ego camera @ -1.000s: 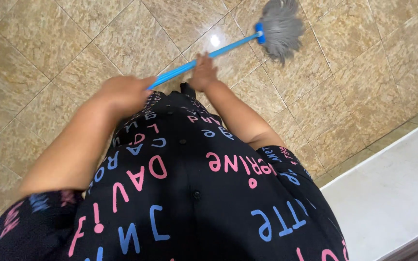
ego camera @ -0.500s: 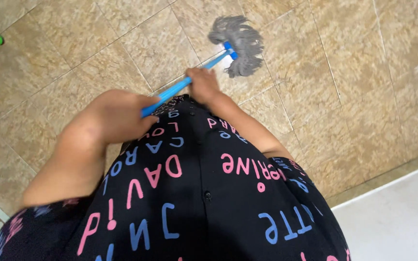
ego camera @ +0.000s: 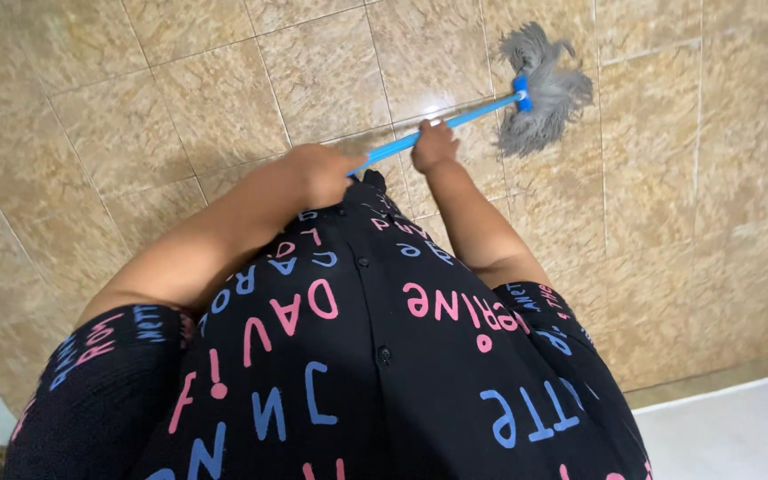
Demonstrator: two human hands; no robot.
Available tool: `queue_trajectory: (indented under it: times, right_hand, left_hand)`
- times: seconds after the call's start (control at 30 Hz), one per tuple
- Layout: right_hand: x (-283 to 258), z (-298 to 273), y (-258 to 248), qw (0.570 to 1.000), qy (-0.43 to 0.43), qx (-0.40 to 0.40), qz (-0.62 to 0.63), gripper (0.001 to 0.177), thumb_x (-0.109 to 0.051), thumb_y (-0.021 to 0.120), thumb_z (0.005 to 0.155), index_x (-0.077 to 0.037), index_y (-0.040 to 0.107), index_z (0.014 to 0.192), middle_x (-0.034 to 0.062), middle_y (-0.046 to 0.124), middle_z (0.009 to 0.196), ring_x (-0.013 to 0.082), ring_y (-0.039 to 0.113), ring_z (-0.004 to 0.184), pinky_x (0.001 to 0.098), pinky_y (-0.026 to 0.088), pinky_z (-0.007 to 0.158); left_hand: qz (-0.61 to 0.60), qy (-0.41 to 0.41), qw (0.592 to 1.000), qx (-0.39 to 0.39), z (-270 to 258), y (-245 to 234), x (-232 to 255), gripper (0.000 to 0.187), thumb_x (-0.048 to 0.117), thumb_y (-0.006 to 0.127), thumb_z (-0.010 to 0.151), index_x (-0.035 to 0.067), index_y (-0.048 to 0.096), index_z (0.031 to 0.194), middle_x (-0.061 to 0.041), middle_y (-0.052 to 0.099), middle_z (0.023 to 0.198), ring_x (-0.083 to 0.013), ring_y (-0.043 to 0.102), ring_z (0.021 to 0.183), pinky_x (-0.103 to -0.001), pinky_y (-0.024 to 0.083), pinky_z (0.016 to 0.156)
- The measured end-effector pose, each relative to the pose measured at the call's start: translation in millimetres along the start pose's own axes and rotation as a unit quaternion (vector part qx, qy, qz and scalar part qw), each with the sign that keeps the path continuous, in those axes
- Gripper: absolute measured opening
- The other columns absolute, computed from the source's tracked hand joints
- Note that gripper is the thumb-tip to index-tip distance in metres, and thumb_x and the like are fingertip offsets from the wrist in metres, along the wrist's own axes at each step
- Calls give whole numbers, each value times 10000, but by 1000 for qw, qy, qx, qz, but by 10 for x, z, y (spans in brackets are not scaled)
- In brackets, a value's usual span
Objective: Mopping a tiled indoor floor using a wet string mop.
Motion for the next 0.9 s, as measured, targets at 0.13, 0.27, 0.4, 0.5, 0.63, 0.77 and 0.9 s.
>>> queue_trajectory:
  times: [0.13, 0.27, 0.4, 0.5, 0.63, 0.77, 0.9]
  right_hand:
    - [-757, -274, -138, 994, -103, -25, 18, 333, -133, 584, 934, -159, 614, 1264, 203, 556, 1368, 437, 482, 1296, 668, 343, 1063]
    - [-1539, -646, -252, 950, -293, -63, 87, 206, -150, 650, 899, -149, 664, 1105, 157, 675, 1167, 398, 599, 1157, 556, 464, 1000]
    - [-1989, -1052, -550, 896, -411, -109, 130, 215, -132, 668, 875, -127, 619, 1084, 156, 671, 1123, 403, 584, 1148, 570, 414, 1008]
    - [-1917, -993, -643, 903, -410, -49, 117, 202, -94, 639, 878, -126, 607, 1075, 144, 684, 1110, 388, 593, 1159, 658, 326, 1010]
    - [-1564, -751, -562, 922, -359, 7, 145, 205, -77, 586, 892, -125, 610, 1090, 159, 670, 1130, 408, 588, 1147, 615, 386, 1017]
    - [-1031, -314, -386, 959, -248, 31, 133, 190, -100, 527, 961, -131, 621, 1123, 164, 648, 1206, 405, 565, 1220, 580, 428, 1023]
    - [-443, 146, -228, 995, -88, -1, 43, 286, -143, 557, 942, -145, 626, 1220, 191, 525, 1394, 413, 440, 1351, 594, 364, 1096]
  left_hand:
    - [9, -114, 992, -59, -881, -694, 103, 498, 321, 553, 970, 296, 526, 1467, -173, 729, 1010, -394, 699, 946, -507, 548, 799]
    - [-7, -246, 967, -67, -1703, -1143, 212, 460, 277, 531, 960, 335, 586, 1414, -147, 747, 1019, -376, 711, 957, -490, 563, 822]
    - [-30, -283, 958, -24, -2121, -1416, 400, 387, 376, 563, 933, 319, 679, 1297, -110, 767, 931, -354, 717, 907, -476, 558, 835]
    - [-45, -269, 962, 8, -2035, -1501, 406, 366, 420, 589, 917, 308, 720, 1240, -104, 765, 893, -347, 722, 877, -469, 561, 834]
    - [-69, -237, 967, 65, -1630, -1399, 224, 356, 419, 622, 885, 296, 749, 1194, -101, 756, 906, -348, 715, 865, -473, 562, 813]
    - [-70, -214, 973, 38, -1070, -1211, 169, 322, 397, 610, 917, 296, 747, 1190, -102, 749, 934, -356, 707, 889, -502, 556, 799]
    - [-133, -146, 978, 63, -349, -340, 18, 363, 329, 602, 929, 246, 709, 1265, -141, 734, 1052, -381, 700, 976, -500, 553, 852]
Point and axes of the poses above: each hand's wrist, its own z-axis towards the middle knuckle, its own y-axis out of the palm, x = y × z, the point moved 4 cm from there along z, towards the middle knuckle
